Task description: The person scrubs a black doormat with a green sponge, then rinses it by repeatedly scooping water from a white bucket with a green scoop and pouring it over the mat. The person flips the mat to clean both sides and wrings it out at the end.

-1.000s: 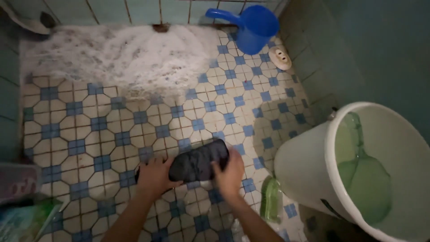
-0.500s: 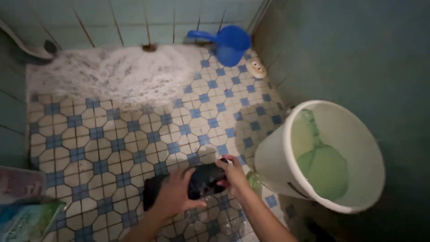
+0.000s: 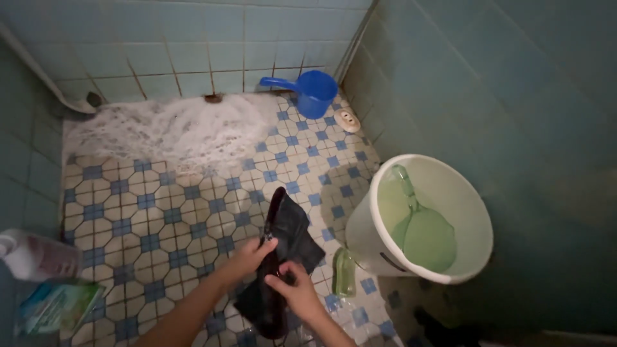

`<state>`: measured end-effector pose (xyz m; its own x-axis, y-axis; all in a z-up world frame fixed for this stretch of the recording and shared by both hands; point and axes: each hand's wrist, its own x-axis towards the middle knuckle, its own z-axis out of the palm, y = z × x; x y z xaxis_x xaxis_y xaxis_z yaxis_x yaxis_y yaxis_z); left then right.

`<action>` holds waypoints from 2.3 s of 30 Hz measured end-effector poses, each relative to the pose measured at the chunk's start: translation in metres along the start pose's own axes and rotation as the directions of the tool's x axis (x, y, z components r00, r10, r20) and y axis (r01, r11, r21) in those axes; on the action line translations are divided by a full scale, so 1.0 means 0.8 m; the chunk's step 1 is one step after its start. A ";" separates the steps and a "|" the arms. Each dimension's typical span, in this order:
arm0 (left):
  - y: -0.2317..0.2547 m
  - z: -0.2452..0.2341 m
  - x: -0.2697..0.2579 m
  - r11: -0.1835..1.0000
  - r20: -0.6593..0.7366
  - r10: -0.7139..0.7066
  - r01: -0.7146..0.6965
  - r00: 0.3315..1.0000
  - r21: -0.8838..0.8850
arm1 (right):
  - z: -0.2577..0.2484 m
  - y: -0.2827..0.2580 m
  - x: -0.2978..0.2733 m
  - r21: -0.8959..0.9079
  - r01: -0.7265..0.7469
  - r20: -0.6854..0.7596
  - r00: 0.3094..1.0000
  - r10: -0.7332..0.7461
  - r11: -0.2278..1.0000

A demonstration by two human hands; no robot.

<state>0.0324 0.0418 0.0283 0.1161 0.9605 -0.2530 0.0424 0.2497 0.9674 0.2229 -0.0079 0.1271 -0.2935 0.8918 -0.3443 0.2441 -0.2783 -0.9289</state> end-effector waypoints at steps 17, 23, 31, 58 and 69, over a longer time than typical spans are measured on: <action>0.178 -0.132 -0.103 0.883 -0.079 -0.459 0.464 0.885 0.065 | -0.209 -0.208 0.052 -0.622 0.185 0.079 0.982 -0.174 0.761; 0.130 -0.163 -0.053 0.821 -0.201 -0.281 0.343 0.939 0.455 | -0.195 -0.168 0.138 -0.859 0.169 0.061 0.971 -0.231 0.484; -0.008 -0.157 0.003 0.664 -0.286 -0.015 0.224 0.958 0.714 | -0.163 -0.040 0.165 -0.918 -0.123 -0.183 0.975 -0.128 0.378; 0.051 -0.128 0.004 0.750 0.004 -0.132 0.097 0.991 0.655 | -0.480 0.095 0.300 0.921 0.294 -0.209 0.926 0.314 -0.254; 0.250 -0.057 -0.006 0.542 0.063 -0.047 -0.027 0.997 0.840 | -0.506 0.090 0.189 0.536 -0.382 -0.251 0.779 0.574 0.753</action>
<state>-0.0052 0.0929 0.2236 0.1761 0.9380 -0.2984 0.8533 0.0057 0.5213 0.5698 0.2516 0.0634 0.1434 0.6248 -0.7675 -0.1997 -0.7413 -0.6407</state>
